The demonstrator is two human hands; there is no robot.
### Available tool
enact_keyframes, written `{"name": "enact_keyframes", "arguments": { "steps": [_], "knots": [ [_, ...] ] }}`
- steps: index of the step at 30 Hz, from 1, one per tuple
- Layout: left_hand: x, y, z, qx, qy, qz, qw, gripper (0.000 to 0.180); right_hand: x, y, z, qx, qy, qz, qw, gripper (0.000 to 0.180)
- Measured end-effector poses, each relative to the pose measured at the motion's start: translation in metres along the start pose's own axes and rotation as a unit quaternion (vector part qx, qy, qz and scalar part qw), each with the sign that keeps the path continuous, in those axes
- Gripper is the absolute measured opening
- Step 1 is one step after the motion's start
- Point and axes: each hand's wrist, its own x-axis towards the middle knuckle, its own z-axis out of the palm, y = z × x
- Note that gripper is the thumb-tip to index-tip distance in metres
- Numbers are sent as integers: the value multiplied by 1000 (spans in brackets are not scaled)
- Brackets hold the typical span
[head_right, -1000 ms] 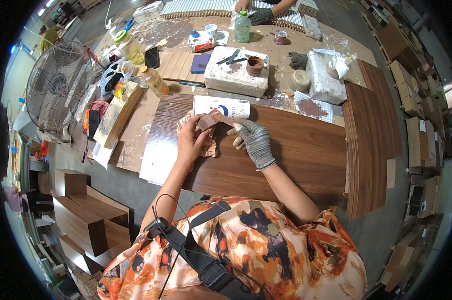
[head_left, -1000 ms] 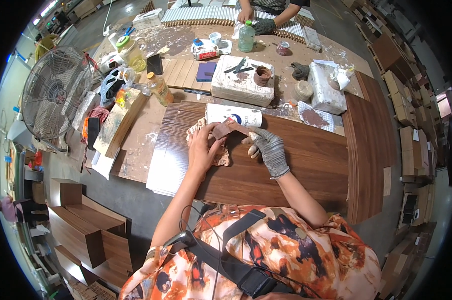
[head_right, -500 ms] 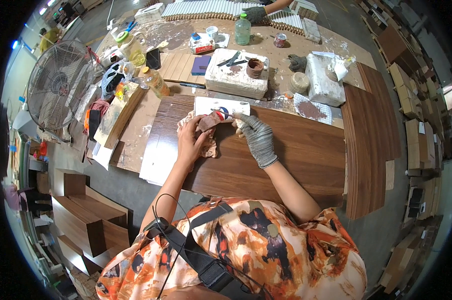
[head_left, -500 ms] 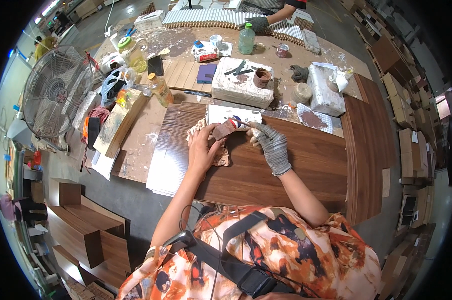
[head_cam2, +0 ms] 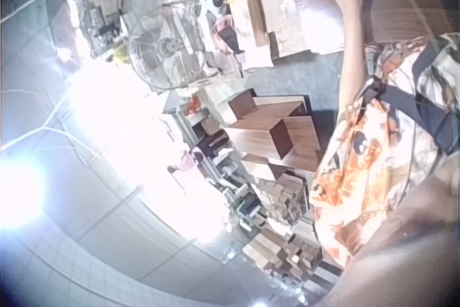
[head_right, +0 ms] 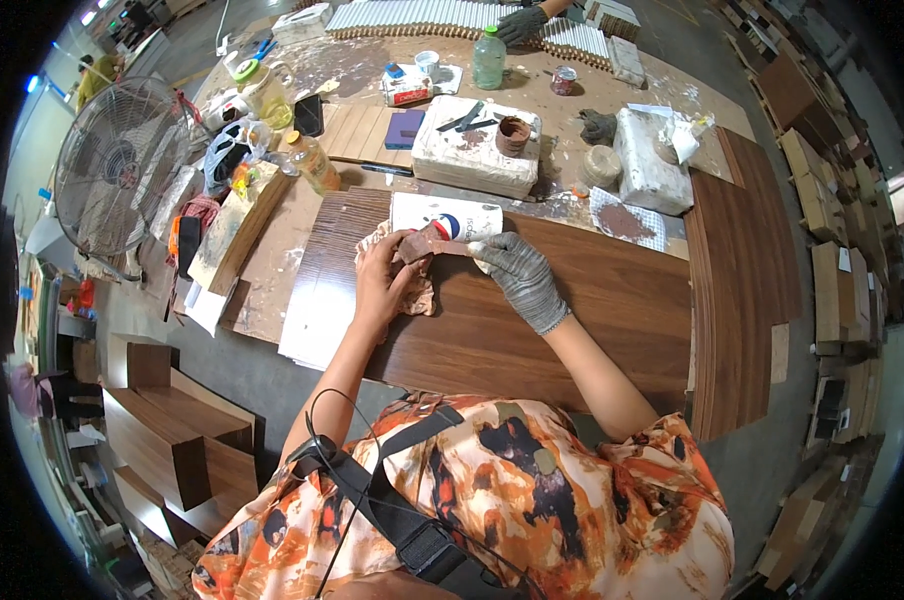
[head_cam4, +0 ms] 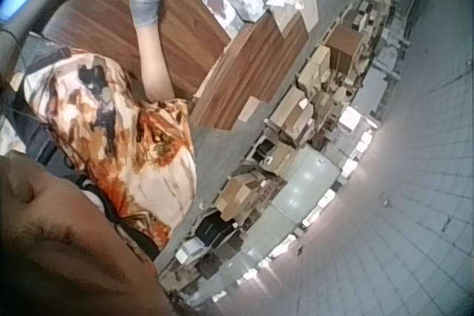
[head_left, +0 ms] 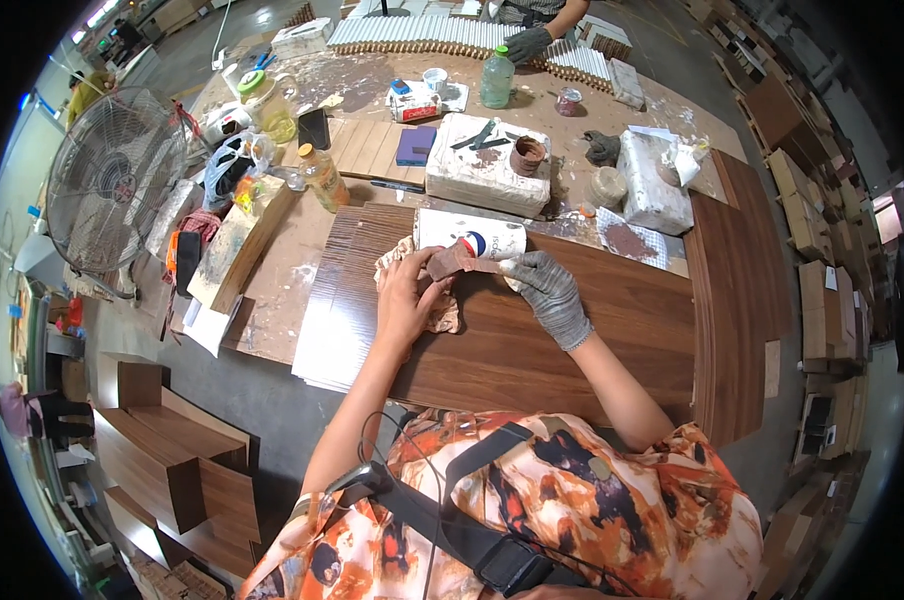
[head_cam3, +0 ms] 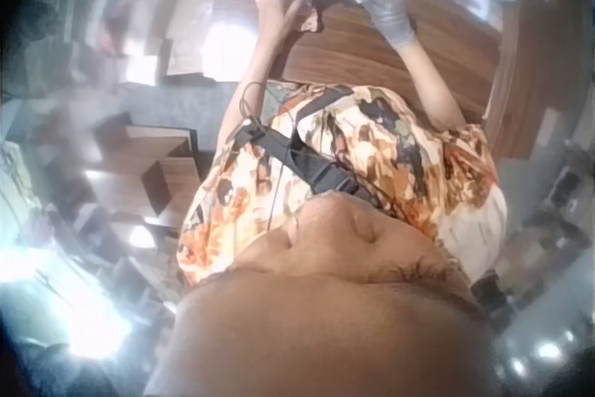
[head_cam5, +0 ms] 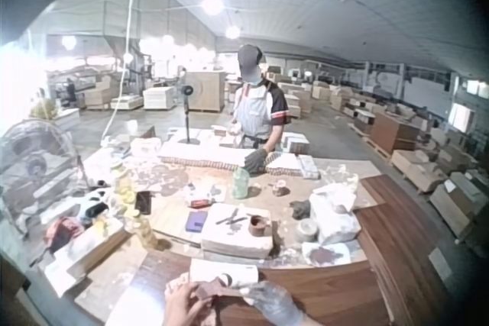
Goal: The person wipes a wooden furniture panel with a cloth and applies a small blue sponge block to the surface to clean and finish it.
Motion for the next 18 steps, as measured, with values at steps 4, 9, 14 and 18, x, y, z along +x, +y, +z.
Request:
{"name": "enact_keyframes", "arguments": {
  "steps": [4, 9, 14, 18],
  "knots": [
    [0, 4, -1, -2, -3, 3, 1000, 46, 8, 0, 0, -19, 23, 11, 1000, 37],
    [1, 0, -1, -3, -12, 0, 1000, 47, 10, 9, 7, 92, 13, 54, 994, 38],
    [0, 2, -1, -9, -14, 0, 1000, 47, -2, 3, 0, 45, -1, 9, 999, 37],
    [1, 6, 0, -6, -8, -3, 1000, 47, 8, 7, 3, 60, 23, 17, 998, 39]
  ]
}}
